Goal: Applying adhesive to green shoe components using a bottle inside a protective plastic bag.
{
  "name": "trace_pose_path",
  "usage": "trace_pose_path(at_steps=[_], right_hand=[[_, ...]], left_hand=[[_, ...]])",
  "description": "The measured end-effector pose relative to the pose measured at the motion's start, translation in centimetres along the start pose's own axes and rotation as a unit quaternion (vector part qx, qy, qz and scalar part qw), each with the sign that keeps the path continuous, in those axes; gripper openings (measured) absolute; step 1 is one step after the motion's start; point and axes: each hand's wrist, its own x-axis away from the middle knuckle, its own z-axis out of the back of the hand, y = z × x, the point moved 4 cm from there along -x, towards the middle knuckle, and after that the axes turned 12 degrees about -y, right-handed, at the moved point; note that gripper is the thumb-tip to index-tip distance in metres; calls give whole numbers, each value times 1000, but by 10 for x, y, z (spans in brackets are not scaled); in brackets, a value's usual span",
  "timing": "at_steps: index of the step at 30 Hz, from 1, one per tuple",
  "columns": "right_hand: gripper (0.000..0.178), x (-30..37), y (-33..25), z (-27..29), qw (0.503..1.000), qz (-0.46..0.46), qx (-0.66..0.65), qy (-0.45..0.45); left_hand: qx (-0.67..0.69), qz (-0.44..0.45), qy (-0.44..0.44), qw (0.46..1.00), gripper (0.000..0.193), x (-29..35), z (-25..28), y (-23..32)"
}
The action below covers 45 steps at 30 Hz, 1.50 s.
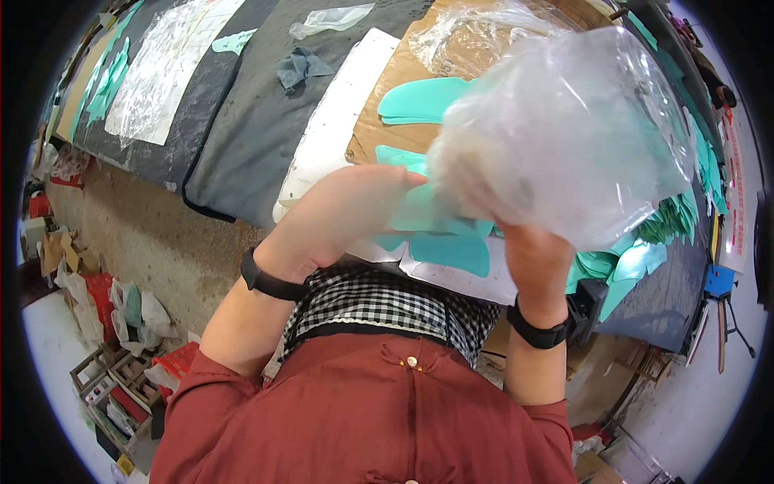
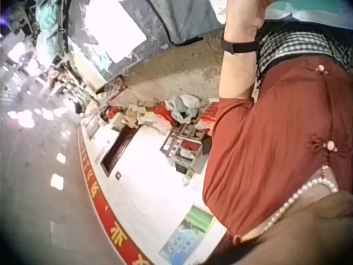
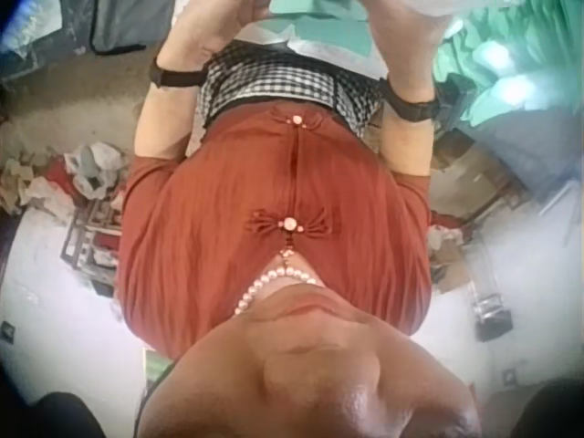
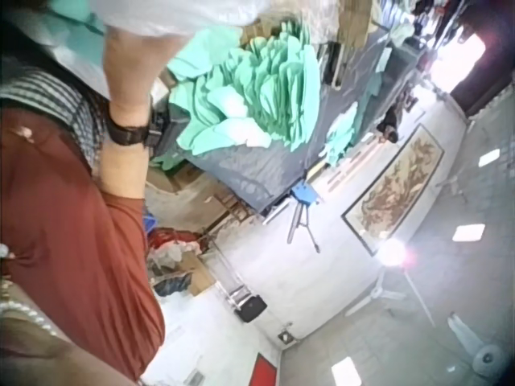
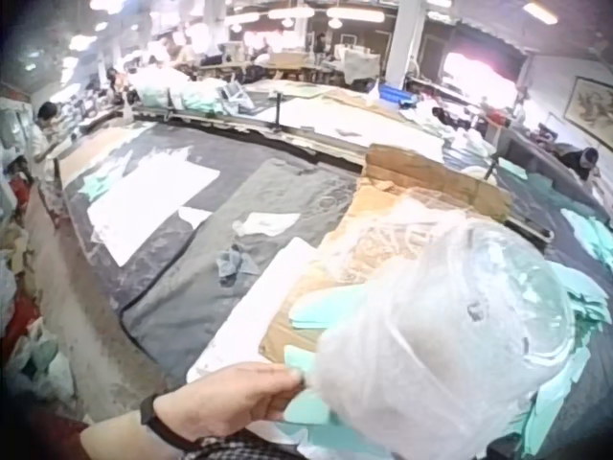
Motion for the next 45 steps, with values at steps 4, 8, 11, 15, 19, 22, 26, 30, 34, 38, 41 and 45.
trace_pose_path(at_steps=[4,8,11,15,19,22,26,30,34,38,41,45], right_hand=[[28,7,1,-6,995,-44,86,33],[28,16,-33,-21,998,-22,-40,38],[28,15,-23,-13,999,-15,-35,30],[28,17,10,9,996,-76,24,30],[28,23,-17,-12,997,-49,-8,52],[28,27,-37,-19,997,-22,-63,50],[28,41,-3,5,996,-63,8,64],[28,57,40,43,977,-164,104,91],[28,63,14,27,982,-134,100,90],[29,60,-18,-4,992,-83,-22,89],[29,67,10,21,988,-118,40,94],[29,72,55,55,968,-193,117,113]], left_hand=[[340,107,58,933,38,7,-6,10],[-41,47,42,997,67,22,-12,29],[355,47,136,924,40,7,0,0],[338,81,76,934,57,3,-5,14],[286,-30,124,950,50,12,-10,25],[393,44,93,914,43,0,-2,9],[299,44,11,953,33,6,1,-2],[283,67,42,956,32,1,-7,11],[246,61,47,966,33,1,-7,9],[180,21,57,982,35,0,-4,7],[250,59,68,964,34,0,-5,5],[243,66,63,966,33,2,-6,10]])
